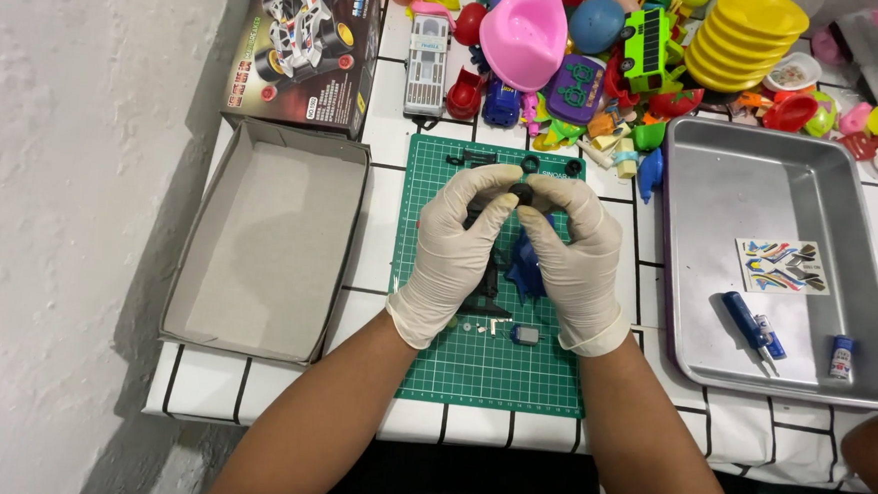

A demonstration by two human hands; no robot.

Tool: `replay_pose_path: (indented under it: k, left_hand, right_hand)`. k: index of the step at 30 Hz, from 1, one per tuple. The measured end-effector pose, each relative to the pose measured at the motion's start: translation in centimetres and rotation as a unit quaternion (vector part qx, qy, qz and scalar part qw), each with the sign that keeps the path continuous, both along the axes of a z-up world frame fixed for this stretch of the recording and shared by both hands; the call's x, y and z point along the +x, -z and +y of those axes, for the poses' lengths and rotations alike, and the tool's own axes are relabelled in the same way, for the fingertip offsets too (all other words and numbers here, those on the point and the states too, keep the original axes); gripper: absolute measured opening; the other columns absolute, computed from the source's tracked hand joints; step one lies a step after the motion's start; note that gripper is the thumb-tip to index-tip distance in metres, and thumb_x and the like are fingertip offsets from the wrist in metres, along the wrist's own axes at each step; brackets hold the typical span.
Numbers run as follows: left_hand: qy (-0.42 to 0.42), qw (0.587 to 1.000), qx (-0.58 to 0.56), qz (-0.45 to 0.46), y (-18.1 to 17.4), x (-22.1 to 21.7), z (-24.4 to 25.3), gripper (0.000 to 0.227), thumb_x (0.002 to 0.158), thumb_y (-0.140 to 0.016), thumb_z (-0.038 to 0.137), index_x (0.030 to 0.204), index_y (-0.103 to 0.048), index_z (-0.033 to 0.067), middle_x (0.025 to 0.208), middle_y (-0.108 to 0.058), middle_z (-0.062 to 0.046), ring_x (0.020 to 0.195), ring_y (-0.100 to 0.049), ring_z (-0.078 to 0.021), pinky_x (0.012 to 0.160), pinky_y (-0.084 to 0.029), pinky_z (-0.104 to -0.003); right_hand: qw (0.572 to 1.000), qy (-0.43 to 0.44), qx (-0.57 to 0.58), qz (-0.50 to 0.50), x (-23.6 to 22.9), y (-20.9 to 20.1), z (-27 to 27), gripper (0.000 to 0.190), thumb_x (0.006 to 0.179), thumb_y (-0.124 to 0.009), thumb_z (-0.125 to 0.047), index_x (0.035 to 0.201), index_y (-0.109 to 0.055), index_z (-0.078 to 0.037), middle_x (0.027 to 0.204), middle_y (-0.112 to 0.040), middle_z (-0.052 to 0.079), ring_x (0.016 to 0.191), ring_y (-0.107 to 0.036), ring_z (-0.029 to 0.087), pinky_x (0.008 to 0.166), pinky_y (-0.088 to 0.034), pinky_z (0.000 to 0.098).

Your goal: The person assembles a model kit on a green cutting mat. They handle various plastic parts, including a blue body shell and black chassis components, and use a small screwdriver to tighten screws on the assembly.

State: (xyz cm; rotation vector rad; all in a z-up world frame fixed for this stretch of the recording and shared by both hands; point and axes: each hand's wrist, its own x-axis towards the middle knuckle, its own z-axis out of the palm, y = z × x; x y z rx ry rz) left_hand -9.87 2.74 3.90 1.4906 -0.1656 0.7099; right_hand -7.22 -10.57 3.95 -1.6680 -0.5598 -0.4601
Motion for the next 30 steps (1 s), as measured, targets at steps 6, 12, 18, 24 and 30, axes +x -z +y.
replay_pose_path:
  k: [6, 12, 18, 24, 30]
  left_hand:
    - [-0.017, 1.000, 0.000, 0.013, 0.3, 0.0, 0.0, 0.016, 0.096, -0.073, 0.011, 0.111, -0.073, 0.0082, 0.095, -0.074, -0.010, 0.087, -0.074, -0.0207, 0.079, -0.060, -0.034]
    - [0.001, 1.000, 0.011, 0.013, -0.1, 0.0, 0.1, 0.016, 0.096, -0.073, 0.011, 0.111, -0.075, 0.0094, 0.096, -0.075, -0.009, 0.089, -0.075, -0.0215, 0.080, -0.061, -0.034]
    - [-0.002, 1.000, 0.020, 0.004, -0.1, -0.1, 0.1, 0.022, 0.100, -0.068, 0.012, 0.121, -0.071, 0.0087, 0.101, -0.073, -0.009, 0.094, -0.073, -0.0201, 0.084, -0.060, -0.035]
    - [-0.003, 1.000, 0.030, -0.003, -0.1, -0.2, 0.2, 0.021, 0.101, -0.064, 0.007, 0.121, -0.071, 0.0080, 0.098, -0.072, -0.008, 0.091, -0.073, -0.0203, 0.082, -0.061, -0.034]
    - [-0.008, 0.999, 0.040, -0.008, -0.1, -0.3, 0.3, 0.021, 0.101, -0.063, 0.005, 0.121, -0.070, 0.0077, 0.098, -0.072, -0.009, 0.091, -0.073, -0.0221, 0.081, -0.061, -0.035]
  right_hand:
    - [0.998, 0.007, -0.043, -0.056, -0.1, -0.2, 0.3, 0.037, 0.087, -0.085, -0.003, 0.120, -0.070, 0.002, 0.104, -0.069, 0.015, 0.092, -0.068, 0.022, 0.084, -0.057, 0.0371]
    - [0.993, 0.014, -0.077, -0.083, 0.2, -0.8, -0.2, 0.031, 0.087, -0.083, 0.004, 0.116, -0.072, 0.004, 0.107, -0.068, 0.018, 0.097, -0.070, 0.030, 0.085, -0.060, 0.0412]
    - [0.989, 0.114, -0.068, -0.063, 2.2, -0.4, -3.0, 0.031, 0.093, -0.075, 0.011, 0.122, -0.069, 0.001, 0.109, -0.065, 0.014, 0.097, -0.067, 0.025, 0.085, -0.055, 0.0351]
    - [0.987, 0.126, -0.075, 0.061, 4.6, 2.5, -5.5, 0.031, 0.091, -0.070, 0.012, 0.120, -0.070, 0.001, 0.106, -0.066, 0.013, 0.097, -0.066, 0.020, 0.083, -0.053, 0.0278]
    - [0.972, 0.107, -0.158, 0.137, 5.1, 3.1, -6.3, 0.033, 0.089, -0.072, 0.008, 0.119, -0.074, -0.006, 0.102, -0.067, 0.008, 0.090, -0.067, 0.017, 0.076, -0.057, 0.0252]
